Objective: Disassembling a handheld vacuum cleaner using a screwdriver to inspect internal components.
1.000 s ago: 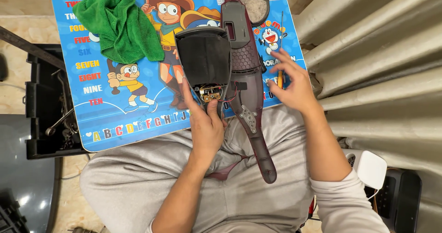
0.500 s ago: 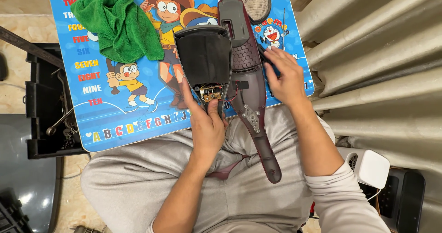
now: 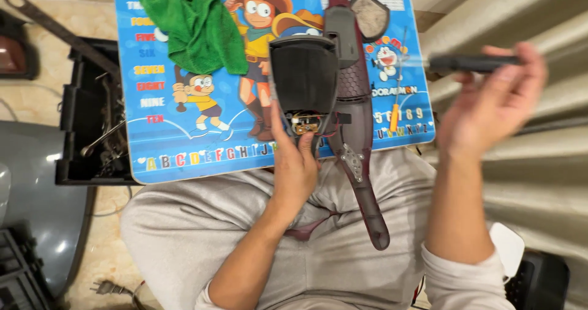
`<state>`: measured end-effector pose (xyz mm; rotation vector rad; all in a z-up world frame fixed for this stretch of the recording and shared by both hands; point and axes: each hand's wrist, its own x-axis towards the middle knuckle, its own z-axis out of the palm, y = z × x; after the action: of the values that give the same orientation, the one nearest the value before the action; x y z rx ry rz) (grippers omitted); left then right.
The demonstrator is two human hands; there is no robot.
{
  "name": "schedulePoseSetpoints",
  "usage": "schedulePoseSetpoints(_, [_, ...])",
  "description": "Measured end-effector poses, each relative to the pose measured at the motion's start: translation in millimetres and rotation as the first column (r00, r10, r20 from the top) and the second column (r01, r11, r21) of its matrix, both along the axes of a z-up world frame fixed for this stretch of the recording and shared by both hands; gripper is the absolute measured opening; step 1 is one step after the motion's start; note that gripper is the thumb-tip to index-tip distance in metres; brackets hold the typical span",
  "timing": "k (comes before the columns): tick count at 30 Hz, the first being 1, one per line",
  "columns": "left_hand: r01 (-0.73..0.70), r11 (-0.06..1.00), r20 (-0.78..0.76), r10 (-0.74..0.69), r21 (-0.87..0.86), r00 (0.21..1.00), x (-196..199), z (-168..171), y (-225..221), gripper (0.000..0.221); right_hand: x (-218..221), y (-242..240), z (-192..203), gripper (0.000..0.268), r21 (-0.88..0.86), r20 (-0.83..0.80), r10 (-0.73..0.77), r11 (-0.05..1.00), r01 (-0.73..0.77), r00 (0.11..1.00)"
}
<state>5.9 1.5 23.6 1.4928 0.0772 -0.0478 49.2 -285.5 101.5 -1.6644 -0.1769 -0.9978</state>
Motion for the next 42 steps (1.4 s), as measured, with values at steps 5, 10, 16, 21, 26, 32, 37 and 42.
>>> schedulePoseSetpoints(5, [0.057,0.997,-0.094,-0.052,0.055,0.994,-2,0,3,0.084,-48,88,50,0.033,-0.021,-0.039,0.135,0.991,-0.136,0.990])
schedulePoseSetpoints(10, [0.054,0.998,-0.007,-0.054,0.043,0.999,-4,3,3,0.082,-56,156,54,0.024,0.067,-0.041,0.464,0.885,-0.461,0.885])
schedulePoseSetpoints(16, [0.083,0.996,0.045,-0.085,0.027,0.995,-6,1,5,0.076,-32,188,56,0.018,0.065,-0.010,0.599,0.800,-0.597,0.801])
schedulePoseSetpoints(21, [0.072,0.996,0.084,-0.076,0.045,0.994,-6,2,6,0.075,-19,192,40,0.018,0.113,-0.037,0.658,0.750,-0.651,0.752])
schedulePoseSetpoints(26, [0.063,0.997,0.166,-0.067,0.034,0.984,-6,2,6,0.072,-15,191,30,0.019,0.123,-0.055,0.668,0.742,-0.659,0.742])
schedulePoseSetpoints(32, [0.077,0.996,0.112,-0.082,0.045,0.990,-6,2,7,0.074,-15,189,26,0.021,0.117,-0.092,0.676,0.736,-0.666,0.731])
schedulePoseSetpoints(37, [0.075,0.997,0.118,-0.078,0.033,0.990,-7,3,8,0.073,-19,187,23,0.021,0.151,-0.066,0.697,0.715,-0.683,0.714])
schedulePoseSetpoints(42, [0.062,0.997,0.130,-0.068,0.048,0.989,-6,1,7,0.073,-22,187,26,0.022,0.136,-0.073,0.692,0.721,-0.680,0.718])
